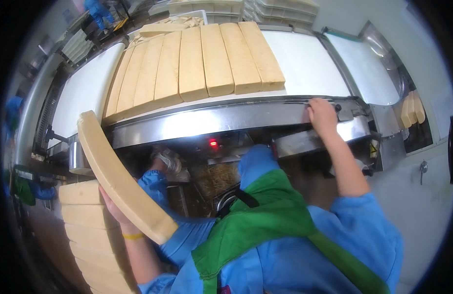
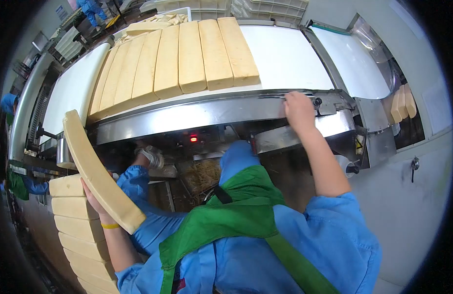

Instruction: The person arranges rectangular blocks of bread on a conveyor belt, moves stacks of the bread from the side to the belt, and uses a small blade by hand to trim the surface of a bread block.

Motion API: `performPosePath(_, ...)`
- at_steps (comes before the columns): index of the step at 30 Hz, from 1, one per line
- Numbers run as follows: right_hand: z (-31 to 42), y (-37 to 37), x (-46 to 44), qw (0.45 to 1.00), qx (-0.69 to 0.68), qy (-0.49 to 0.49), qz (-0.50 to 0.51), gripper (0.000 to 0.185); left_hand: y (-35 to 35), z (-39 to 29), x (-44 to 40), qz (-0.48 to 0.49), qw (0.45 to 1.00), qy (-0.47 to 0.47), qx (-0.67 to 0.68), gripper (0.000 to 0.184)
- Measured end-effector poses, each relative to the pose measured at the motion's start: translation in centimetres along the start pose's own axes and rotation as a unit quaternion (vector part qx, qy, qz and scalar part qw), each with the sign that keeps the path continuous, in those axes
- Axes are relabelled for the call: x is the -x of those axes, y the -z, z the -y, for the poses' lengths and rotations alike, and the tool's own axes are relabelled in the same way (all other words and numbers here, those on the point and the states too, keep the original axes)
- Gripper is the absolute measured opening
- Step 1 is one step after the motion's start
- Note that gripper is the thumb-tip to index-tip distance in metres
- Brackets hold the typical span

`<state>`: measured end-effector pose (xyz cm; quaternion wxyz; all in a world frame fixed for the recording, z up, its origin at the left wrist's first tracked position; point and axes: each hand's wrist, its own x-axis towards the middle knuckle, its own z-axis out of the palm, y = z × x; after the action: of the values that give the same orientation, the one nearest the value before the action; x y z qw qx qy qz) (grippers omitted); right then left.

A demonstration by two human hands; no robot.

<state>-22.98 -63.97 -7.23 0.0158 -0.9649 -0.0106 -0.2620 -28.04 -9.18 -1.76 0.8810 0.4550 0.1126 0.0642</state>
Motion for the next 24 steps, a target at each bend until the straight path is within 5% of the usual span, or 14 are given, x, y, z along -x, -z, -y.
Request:
performPosePath(8, 5.8, -1.9, -4.0, 0.976, -0.119, 0.177, 0.054, 0.012, -0.2, -0.1, -0.1, -0.022, 0.995, -0.008, 0.1, 0.074)
performPosePath(10, 6.0, -2.3, -4.2, 0.974, -0.132, 0.18, 0.041, 0.011, 4.1, 1.1, -1.8, 0.038, 0.997, -0.032, 0.067, 0.083)
performPosePath(13, 10.2, -1.9, -4.5, 0.956, -0.259, 0.112, 0.083, 0.013, 2.8, 1.0, -1.5, 0.083, 0.986, 0.064, 0.128, 0.094)
performPosePath(15, 13.1, -1.0, -4.8, 0.909, -0.365, 0.019, 0.201, 0.019, -0.2, 0.8, -0.4, 0.16, 0.969, 0.109, 0.154, 0.099)
performPosePath(21, 27.0, -1.5, -6.9, 0.753, -0.622, 0.083, 0.197, 0.026, -0.9, 1.6, -0.5, 0.213, 0.956, 0.128, 0.155, 0.102)
performPosePath(24, 32.2, -0.7, -8.3, 0.741, -0.648, 0.086, 0.153, 0.027, -1.2, 1.6, -0.1, 0.197, 0.964, 0.125, 0.126, 0.102)
